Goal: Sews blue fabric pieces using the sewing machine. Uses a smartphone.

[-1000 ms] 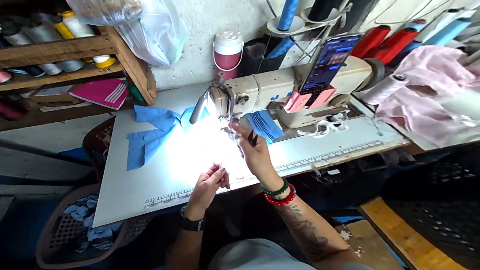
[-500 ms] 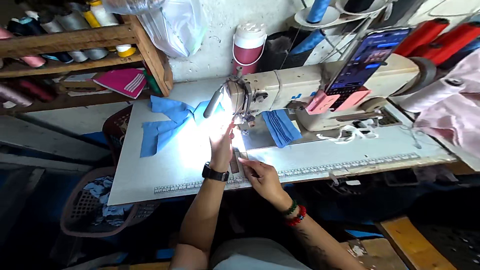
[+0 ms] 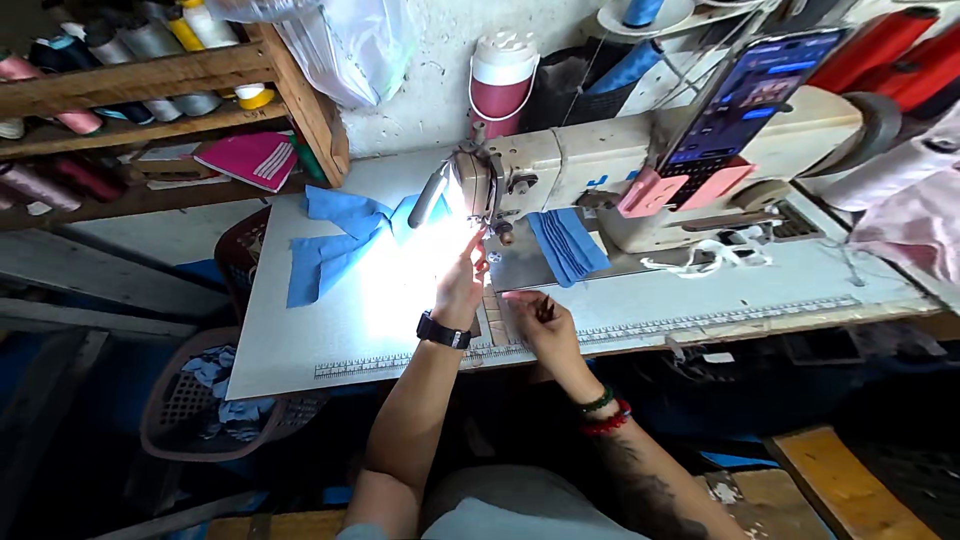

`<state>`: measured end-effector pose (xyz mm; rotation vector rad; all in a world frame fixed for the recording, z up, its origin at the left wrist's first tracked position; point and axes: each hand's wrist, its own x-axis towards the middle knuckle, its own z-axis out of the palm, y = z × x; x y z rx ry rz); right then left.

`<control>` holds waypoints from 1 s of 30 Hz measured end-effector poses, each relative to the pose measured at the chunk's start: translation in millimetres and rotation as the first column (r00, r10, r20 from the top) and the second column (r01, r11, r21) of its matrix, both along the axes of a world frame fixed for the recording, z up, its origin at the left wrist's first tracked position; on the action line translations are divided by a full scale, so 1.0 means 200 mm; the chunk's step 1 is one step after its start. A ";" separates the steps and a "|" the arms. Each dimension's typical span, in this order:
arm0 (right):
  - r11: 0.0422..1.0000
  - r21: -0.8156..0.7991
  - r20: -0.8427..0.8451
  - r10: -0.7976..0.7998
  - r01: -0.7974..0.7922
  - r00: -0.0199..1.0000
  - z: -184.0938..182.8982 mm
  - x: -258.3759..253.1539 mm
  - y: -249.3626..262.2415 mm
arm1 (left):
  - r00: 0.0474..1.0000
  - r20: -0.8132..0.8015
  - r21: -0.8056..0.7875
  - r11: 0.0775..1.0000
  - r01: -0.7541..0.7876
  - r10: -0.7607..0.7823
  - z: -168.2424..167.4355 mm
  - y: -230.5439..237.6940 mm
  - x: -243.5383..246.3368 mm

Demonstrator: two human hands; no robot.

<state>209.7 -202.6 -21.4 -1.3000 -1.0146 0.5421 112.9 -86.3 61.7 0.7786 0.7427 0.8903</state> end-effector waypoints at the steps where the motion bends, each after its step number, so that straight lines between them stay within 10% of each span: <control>1: 0.996 -0.086 -0.080 -0.021 0.014 0.997 0.03 0.03 0.02 | 0.998 -0.068 0.073 0.997 -0.005 0.010 -0.01 0.00 -0.02; 5: 0.952 -0.302 -0.106 -0.083 0.047 0.991 0.14 0.16 0.20 | 0.938 -0.267 0.460 0.885 -0.075 0.219 -0.11 0.00 -0.14; 13: 0.942 -0.309 -0.004 -0.138 0.130 0.990 0.15 0.15 0.59 | 0.868 -0.356 0.707 0.707 0.008 0.346 -0.16 0.06 -0.21; 18: 0.913 -0.405 0.213 0.045 0.047 0.976 0.17 0.14 0.42 | 0.820 -0.419 0.774 0.625 0.099 0.390 -0.16 0.09 -0.24; 25: 0.944 -0.315 0.460 0.245 -0.101 0.853 0.11 0.07 -0.27 | 0.722 -0.649 0.719 -0.118 0.685 0.240 -0.26 -0.02 -0.35; 30: 0.931 -0.340 0.350 0.254 -0.130 0.902 0.09 0.24 -0.60 | 0.819 -0.571 0.779 -0.279 0.562 0.056 -0.19 -0.11 -0.43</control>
